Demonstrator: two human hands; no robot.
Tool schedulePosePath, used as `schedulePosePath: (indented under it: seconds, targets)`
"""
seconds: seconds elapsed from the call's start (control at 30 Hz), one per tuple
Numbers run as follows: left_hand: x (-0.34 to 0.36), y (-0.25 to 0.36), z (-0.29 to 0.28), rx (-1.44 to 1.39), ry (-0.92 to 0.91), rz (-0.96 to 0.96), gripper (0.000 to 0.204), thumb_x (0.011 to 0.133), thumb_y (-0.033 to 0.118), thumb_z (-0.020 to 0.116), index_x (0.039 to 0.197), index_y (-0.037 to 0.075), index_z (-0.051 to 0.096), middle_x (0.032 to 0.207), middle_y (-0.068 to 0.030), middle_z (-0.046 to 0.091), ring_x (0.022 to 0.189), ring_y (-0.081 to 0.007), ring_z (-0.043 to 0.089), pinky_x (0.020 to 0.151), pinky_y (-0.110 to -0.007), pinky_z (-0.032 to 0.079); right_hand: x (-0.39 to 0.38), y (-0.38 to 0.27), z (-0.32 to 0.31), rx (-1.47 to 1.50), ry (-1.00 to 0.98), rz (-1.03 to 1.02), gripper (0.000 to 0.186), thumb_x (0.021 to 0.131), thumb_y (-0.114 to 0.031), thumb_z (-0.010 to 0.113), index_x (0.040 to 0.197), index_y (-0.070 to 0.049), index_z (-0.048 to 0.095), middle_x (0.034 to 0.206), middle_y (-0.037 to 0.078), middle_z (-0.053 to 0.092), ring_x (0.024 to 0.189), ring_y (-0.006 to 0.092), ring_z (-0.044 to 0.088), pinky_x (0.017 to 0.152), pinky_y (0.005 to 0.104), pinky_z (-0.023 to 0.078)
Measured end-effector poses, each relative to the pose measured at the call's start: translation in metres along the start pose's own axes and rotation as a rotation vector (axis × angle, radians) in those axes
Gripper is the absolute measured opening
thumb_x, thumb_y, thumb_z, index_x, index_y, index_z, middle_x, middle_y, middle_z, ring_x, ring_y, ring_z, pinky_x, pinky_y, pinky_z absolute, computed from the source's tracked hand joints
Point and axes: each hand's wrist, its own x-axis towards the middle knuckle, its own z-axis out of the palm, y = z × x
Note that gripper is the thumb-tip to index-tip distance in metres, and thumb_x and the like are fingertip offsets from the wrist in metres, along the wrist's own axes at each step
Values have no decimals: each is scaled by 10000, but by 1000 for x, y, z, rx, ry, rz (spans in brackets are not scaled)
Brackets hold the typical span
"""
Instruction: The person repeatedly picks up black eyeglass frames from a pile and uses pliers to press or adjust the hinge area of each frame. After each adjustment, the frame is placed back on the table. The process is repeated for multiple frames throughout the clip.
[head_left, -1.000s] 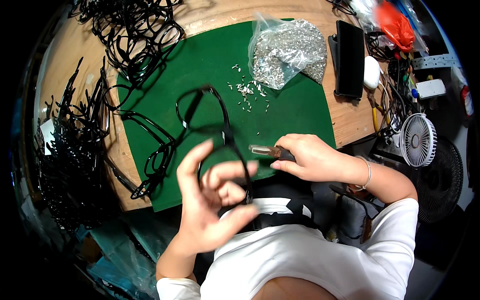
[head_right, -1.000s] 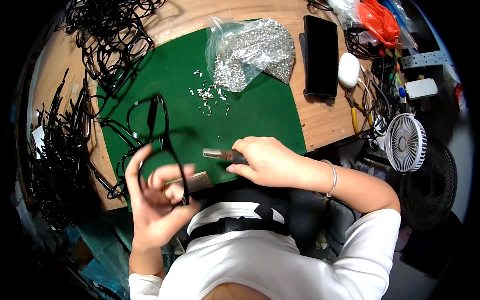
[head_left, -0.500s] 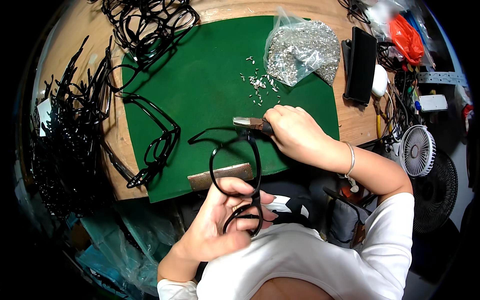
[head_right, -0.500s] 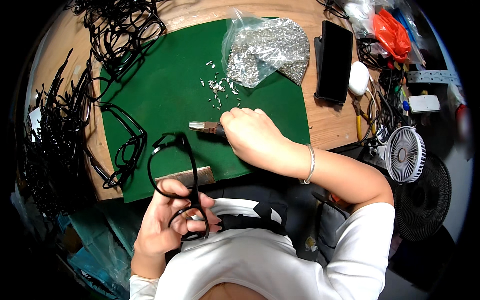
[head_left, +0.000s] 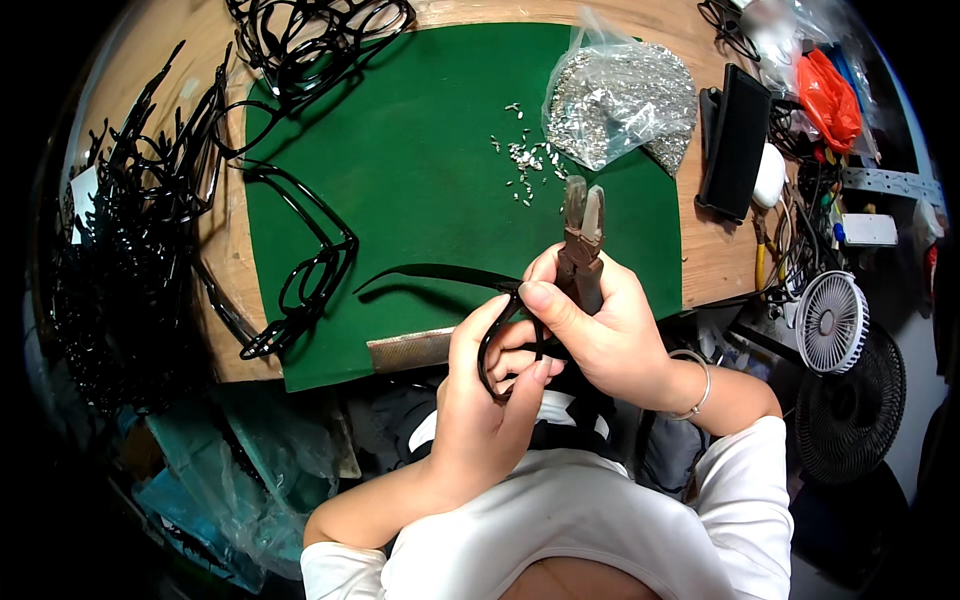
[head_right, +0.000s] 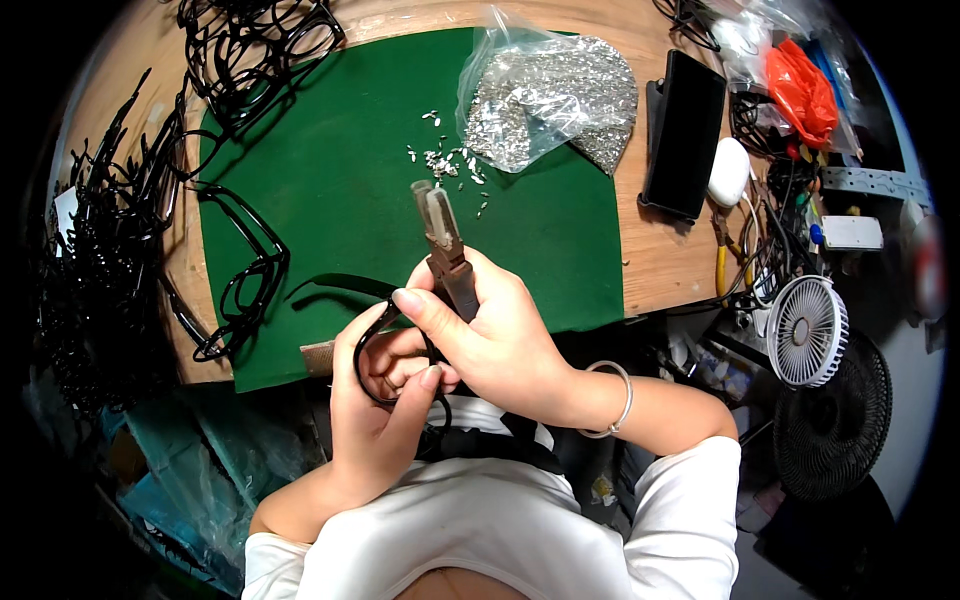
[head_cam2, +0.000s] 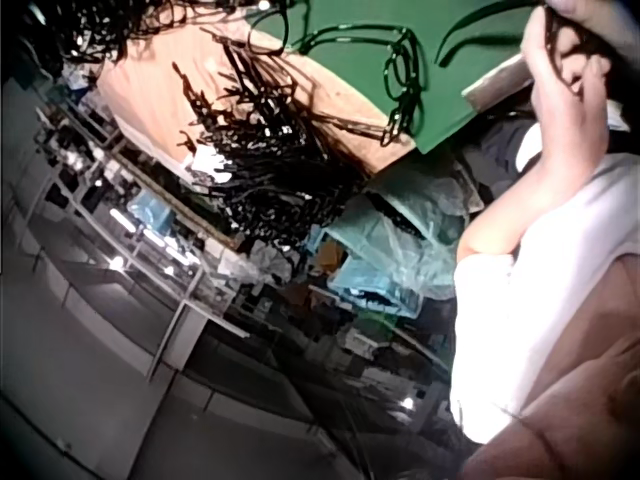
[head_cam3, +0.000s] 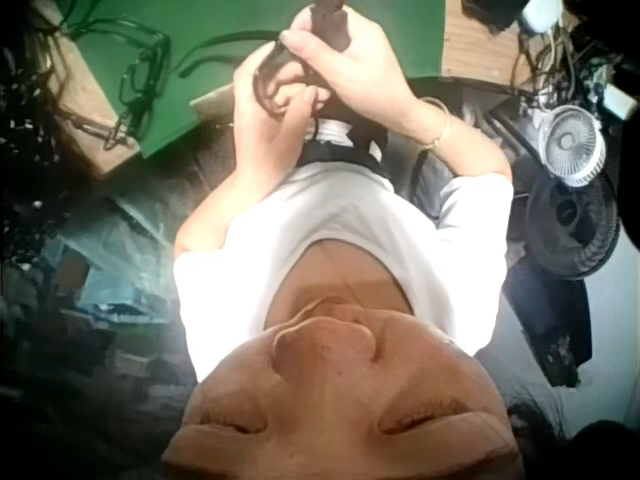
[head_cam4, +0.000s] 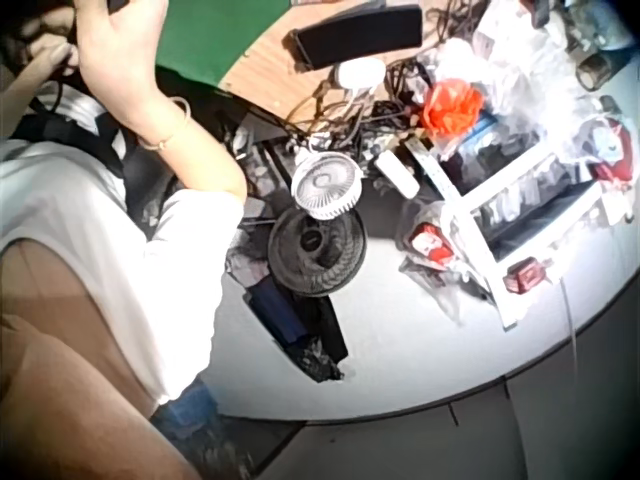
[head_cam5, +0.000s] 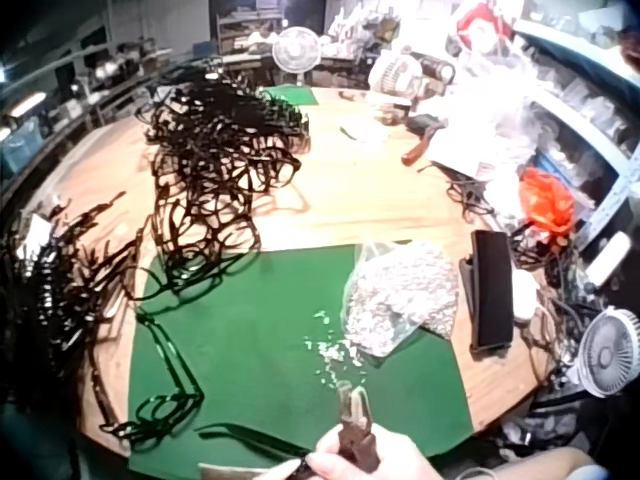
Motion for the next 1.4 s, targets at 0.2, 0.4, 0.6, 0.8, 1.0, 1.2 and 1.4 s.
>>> schedulePosePath:
  seconds: [0.2, 0.4, 0.6, 0.8, 1.0, 1.2, 1.4]
  targets:
    - [5, 8, -7, -87, -74, -84, 515, 797, -124, 458, 1250, 19, 256, 1021, -187, 537, 806, -176, 600, 714, -267, 491, 6, -15, -5, 291, -99, 253, 188, 849, -181, 566, 839, -21, 468, 629, 6, 500, 483, 41, 461, 392, 163, 357]
    - [5, 32, -24, -226, -266, -204, 522, 804, -127, 441, 1258, 15, 228, 1070, -177, 506, 813, -151, 595, 722, -247, 488, 3, -14, -8, 225, -170, 319, 245, 832, -268, 587, 862, -41, 499, 626, -6, 507, 499, 31, 455, 381, 149, 294]
    - [-2, 45, -33, -312, -289, -236, 527, 798, -131, 446, 1262, 17, 245, 1090, -193, 515, 780, -163, 607, 685, -242, 494, -5, -43, -10, 131, -262, 326, 257, 832, -252, 592, 909, -28, 495, 720, 6, 534, 606, 50, 483, 563, 184, 393]
    - [-6, 52, -48, -279, -326, -343, 461, 799, -105, 461, 1231, -18, 325, 1046, -177, 552, 764, -175, 613, 685, -256, 491, -15, -54, -37, -583, -613, 360, 270, 865, -269, 523, 922, -6, 519, 725, 39, 536, 681, 106, 501, 620, 265, 416]
    - [-8, 54, -49, -311, -349, -376, 426, 803, -80, 481, 1210, -36, 361, 1032, -173, 563, 765, -178, 612, 704, -266, 481, -11, -59, -30, -701, -720, 258, 397, 884, -336, 463, 973, 50, 485, 600, 123, 533, 546, 208, 553, 511, 332, 428]
    - [-10, 48, -50, -251, -364, -372, 433, 808, -85, 476, 1218, -11, 360, 1038, -170, 555, 755, -175, 606, 687, -262, 474, -5, -67, -23, -834, -725, 291, 390, 872, -326, 488, 853, 64, 491, 540, 124, 534, 505, 239, 572, 508, 342, 447]
    - [-11, 46, -35, -291, -315, -324, 446, 818, -93, 468, 1233, 28, 356, 1051, -160, 546, 724, -169, 599, 666, -256, 471, -14, -50, -25, -1039, -531, 78, 382, 856, -309, 515, 777, 65, 512, 484, 123, 536, 473, 278, 580, 524, 356, 466]
